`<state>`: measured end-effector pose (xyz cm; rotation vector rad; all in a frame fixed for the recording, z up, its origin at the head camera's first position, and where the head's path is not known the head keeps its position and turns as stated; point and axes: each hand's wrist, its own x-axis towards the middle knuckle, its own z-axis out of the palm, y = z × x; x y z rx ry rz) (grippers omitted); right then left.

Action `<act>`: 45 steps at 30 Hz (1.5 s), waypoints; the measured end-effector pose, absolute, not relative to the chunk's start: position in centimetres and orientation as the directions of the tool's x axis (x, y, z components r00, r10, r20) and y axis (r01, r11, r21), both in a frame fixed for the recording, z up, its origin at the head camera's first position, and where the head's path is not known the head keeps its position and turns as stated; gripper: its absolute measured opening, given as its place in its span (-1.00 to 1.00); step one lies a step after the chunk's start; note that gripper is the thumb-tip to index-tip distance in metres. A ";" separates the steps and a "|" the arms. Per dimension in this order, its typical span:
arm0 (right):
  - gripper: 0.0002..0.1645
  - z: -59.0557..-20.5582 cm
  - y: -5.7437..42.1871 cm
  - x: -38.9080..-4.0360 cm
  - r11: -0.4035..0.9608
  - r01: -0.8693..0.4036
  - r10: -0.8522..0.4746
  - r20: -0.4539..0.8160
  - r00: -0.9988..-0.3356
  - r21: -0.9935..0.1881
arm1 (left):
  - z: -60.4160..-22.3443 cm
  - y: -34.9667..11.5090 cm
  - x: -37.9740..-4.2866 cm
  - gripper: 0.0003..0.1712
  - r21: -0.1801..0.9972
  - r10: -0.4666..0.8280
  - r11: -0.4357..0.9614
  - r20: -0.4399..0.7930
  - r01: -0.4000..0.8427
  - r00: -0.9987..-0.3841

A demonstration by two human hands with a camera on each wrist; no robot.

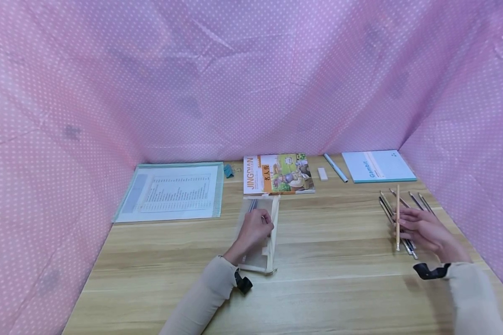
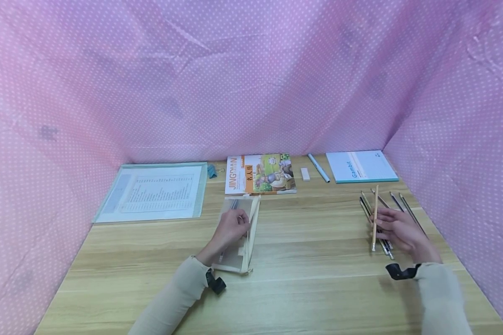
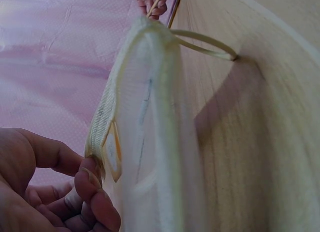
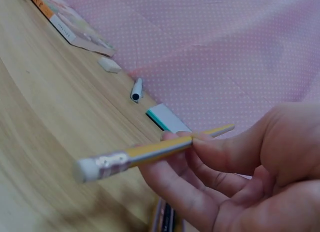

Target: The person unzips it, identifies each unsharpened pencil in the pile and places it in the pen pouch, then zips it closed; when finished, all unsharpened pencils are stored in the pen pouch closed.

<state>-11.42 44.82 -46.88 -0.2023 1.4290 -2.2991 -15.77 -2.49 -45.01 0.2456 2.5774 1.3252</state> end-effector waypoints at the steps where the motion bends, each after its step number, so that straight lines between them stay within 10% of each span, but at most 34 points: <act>1: -0.41 -47.0 44.7 -11.5 -0.408 0.277 -0.449 -0.073 -0.891 -0.870 | -45.0 -2.5 -15.8 -0.88 0.815 0.253 0.577 -0.127 0.044 -0.959; 45: -0.42 -47.5 34.3 -12.9 -0.379 0.290 -0.572 -0.023 -0.820 -0.879 | -45.7 -2.4 -15.7 -0.89 0.824 0.255 0.564 -0.110 0.055 -0.961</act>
